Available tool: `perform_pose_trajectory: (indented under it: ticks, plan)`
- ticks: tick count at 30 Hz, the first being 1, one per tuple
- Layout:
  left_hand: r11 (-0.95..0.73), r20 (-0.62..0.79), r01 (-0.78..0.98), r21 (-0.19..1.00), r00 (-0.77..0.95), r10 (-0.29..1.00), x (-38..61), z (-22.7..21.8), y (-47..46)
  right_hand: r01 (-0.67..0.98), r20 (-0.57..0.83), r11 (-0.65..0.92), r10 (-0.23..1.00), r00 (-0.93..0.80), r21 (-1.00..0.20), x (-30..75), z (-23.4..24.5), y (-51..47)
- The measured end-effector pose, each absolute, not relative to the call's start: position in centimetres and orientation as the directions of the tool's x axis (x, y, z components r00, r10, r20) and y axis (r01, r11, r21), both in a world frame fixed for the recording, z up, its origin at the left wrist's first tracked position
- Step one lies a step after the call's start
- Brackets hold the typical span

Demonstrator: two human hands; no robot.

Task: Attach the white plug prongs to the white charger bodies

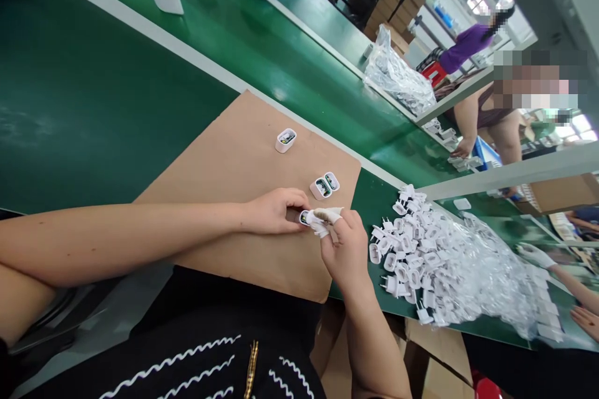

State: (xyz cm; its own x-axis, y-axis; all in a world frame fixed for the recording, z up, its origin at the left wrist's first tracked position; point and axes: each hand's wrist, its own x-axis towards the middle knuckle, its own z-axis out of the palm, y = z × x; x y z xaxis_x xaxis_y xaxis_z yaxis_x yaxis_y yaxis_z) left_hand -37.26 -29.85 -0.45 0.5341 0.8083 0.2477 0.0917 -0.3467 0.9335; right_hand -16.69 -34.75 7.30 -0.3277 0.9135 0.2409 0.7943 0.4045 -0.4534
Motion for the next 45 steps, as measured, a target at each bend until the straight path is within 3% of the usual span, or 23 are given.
perform_pose_trajectory:
  ticks: [3,10,21,29,32,36,38,40,42,44,45]
  plan:
    - [-0.332,0.242,0.083,0.94,0.527,0.815,-37.2,-0.4,-29.8,0.841,0.177,0.481,0.876,-0.448,-0.249,-17.1,7.2,-34.1]
    - [-0.353,0.265,0.087,0.931,0.503,0.823,-36.9,-1.1,-29.6,0.802,0.16,0.591,0.803,-0.575,-0.082,-17.8,7.2,-33.4]
    - [-0.372,0.281,0.08,0.925,0.515,0.81,-36.8,-1.1,-29.7,0.832,0.096,0.544,0.838,-0.536,-0.105,-18.5,7.7,-33.3]
    - [-0.346,0.254,0.103,0.933,0.493,0.832,-36.9,-0.8,-29.9,0.889,0.138,0.457,0.881,-0.453,0.0,-19.5,7.4,-34.2]
    - [-0.339,0.257,0.084,0.937,0.494,0.831,-36.8,-1.0,-30.0,0.887,0.157,0.439,0.895,-0.418,-0.141,-19.1,6.8,-34.1]
    - [-0.34,0.241,0.125,0.932,0.488,0.839,-36.8,0.0,-30.8,0.688,0.205,0.373,0.926,-0.316,-0.623,-15.8,5.2,-32.9]
    - [-0.398,0.297,0.128,0.908,0.471,0.83,-37.3,1.4,-31.0,0.608,0.244,0.279,0.959,-0.142,-0.744,-12.8,4.7,-31.6]
    - [-0.472,0.386,0.116,0.874,0.425,0.819,-38.1,3.2,-30.3,0.764,0.296,0.107,0.948,0.114,-0.637,-9.3,4.6,-30.0]
    - [-0.48,0.411,0.181,0.859,0.315,0.855,-39.1,5.1,-28.2,0.925,0.271,-0.183,0.921,0.28,-0.334,-6.1,4.9,-28.5]
    - [-0.398,0.362,0.333,0.855,0.165,0.917,-40.0,6.5,-24.6,0.919,0.184,-0.391,0.901,0.394,-0.05,-3.8,5.1,-26.9]
    - [-0.339,0.332,0.414,0.844,0.093,0.939,-40.5,6.8,-22.3,0.898,0.146,-0.438,0.891,0.43,0.031,-3.1,5.2,-26.1]
